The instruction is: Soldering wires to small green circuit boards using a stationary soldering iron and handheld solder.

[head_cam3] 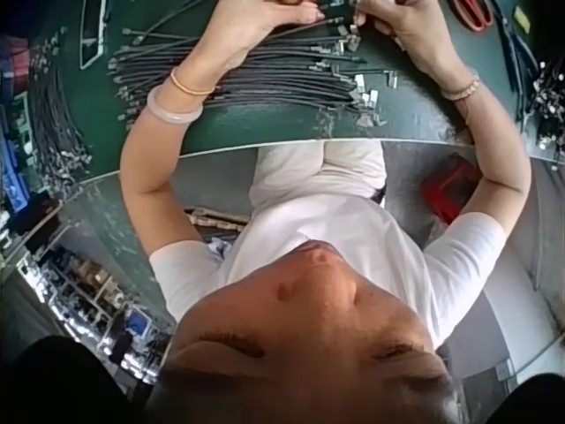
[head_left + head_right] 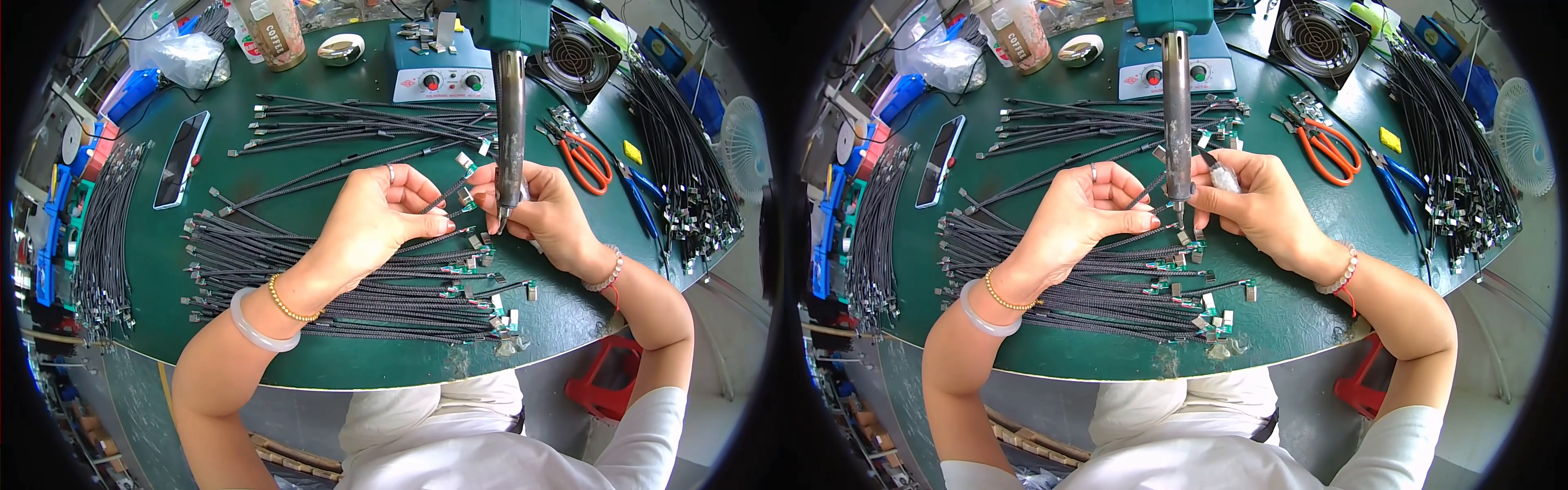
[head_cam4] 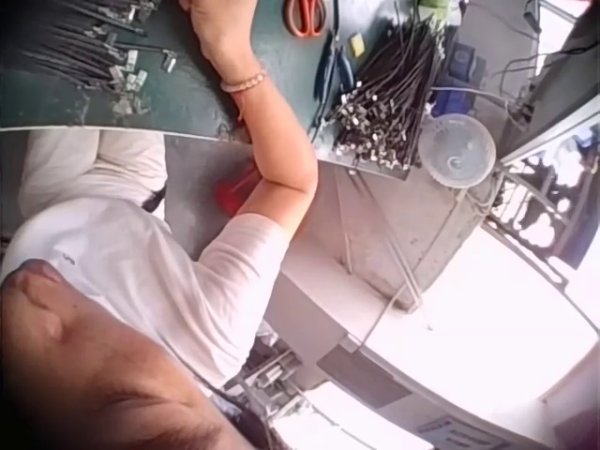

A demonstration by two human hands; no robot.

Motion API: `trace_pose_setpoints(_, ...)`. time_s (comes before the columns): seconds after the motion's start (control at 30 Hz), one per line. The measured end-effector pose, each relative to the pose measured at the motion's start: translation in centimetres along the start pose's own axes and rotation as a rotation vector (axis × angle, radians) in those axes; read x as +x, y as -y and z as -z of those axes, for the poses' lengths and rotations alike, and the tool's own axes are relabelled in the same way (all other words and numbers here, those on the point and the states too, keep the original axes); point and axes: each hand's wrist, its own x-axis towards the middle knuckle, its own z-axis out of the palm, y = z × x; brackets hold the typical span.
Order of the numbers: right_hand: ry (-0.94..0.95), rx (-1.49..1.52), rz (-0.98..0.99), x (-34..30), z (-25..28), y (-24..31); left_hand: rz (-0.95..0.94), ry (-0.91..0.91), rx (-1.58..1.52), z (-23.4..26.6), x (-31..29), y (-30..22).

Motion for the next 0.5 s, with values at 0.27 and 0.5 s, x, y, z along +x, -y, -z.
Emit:
trace_pose_setpoints(0.27, 0.022, -0.092, -0.044, -0.43, 0.62, 0.65, 0.008, -0.002, 0.038, -0.23, 0.48, 0.23)
trace_pose_setpoints(0.5, 0.126, -0.147, -0.012, -0.40, 0.68, 0.54, 0.018, 0.000, 0.012, -0.16, 0.65, -0.01)
